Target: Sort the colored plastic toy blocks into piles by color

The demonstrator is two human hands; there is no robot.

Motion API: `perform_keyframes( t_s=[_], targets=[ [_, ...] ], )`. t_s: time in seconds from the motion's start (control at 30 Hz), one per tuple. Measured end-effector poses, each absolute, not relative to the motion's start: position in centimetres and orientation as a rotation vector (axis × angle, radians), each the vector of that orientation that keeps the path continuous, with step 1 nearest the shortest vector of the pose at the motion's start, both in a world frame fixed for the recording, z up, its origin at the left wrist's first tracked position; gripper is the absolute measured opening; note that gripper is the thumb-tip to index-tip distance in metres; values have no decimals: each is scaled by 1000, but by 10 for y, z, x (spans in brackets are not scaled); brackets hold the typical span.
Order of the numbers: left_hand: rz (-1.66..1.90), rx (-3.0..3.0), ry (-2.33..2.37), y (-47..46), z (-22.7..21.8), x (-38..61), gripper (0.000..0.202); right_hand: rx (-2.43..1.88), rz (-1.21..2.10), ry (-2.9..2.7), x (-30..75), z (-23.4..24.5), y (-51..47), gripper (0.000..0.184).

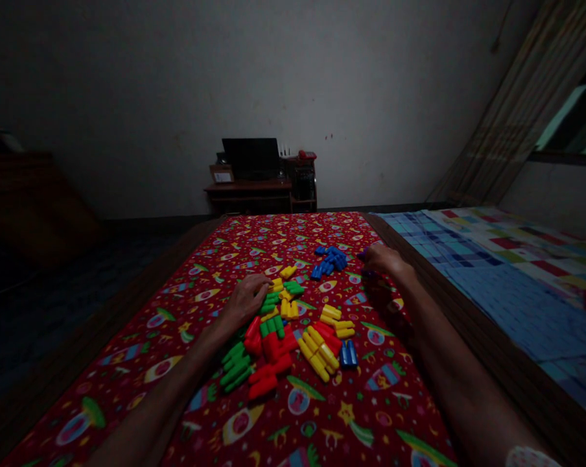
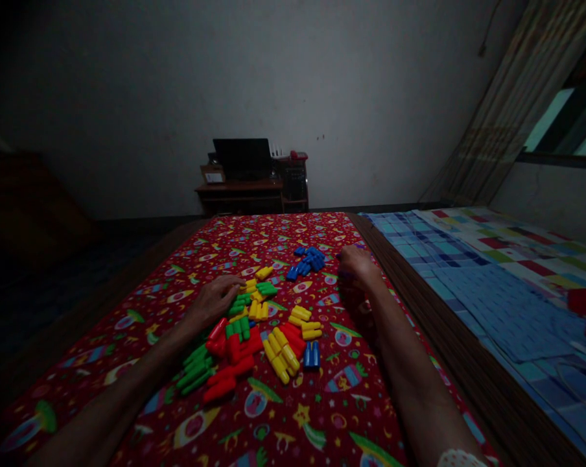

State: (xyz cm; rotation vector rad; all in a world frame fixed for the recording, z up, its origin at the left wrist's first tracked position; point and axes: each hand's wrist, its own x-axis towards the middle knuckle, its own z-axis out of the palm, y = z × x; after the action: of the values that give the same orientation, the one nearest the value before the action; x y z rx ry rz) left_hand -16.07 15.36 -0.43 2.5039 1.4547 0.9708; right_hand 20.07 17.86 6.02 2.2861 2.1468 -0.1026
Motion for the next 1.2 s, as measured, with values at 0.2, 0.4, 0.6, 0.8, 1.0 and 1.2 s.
perform_keyframes(
  t_s=[0.2, 0.4, 0.6, 0.8, 1.0, 1.2],
  targets=[
    [984, 2508, 1459, 154, -4, -161, 29, 2191, -78, 2130, 193, 55, 170, 38],
    [979, 2513, 1456, 154, -5, -160, 32, 2500, 74, 2138, 216, 62, 179, 30],
    [951, 2495, 1478, 154, -6, -160, 31, 2692, 82, 2188, 253, 41, 192, 29],
    [907, 2482, 1494, 153, -3, -159, 33, 2748, 262, 2301, 251, 54, 194, 30],
    [916, 2477, 1494, 153, -3, -159, 33, 2197, 259, 2770, 168, 47, 182, 36],
    [896, 2468, 1523, 152, -2, -160, 34, 1573, 404, 2961, 113, 6, 186, 43]
  ],
)
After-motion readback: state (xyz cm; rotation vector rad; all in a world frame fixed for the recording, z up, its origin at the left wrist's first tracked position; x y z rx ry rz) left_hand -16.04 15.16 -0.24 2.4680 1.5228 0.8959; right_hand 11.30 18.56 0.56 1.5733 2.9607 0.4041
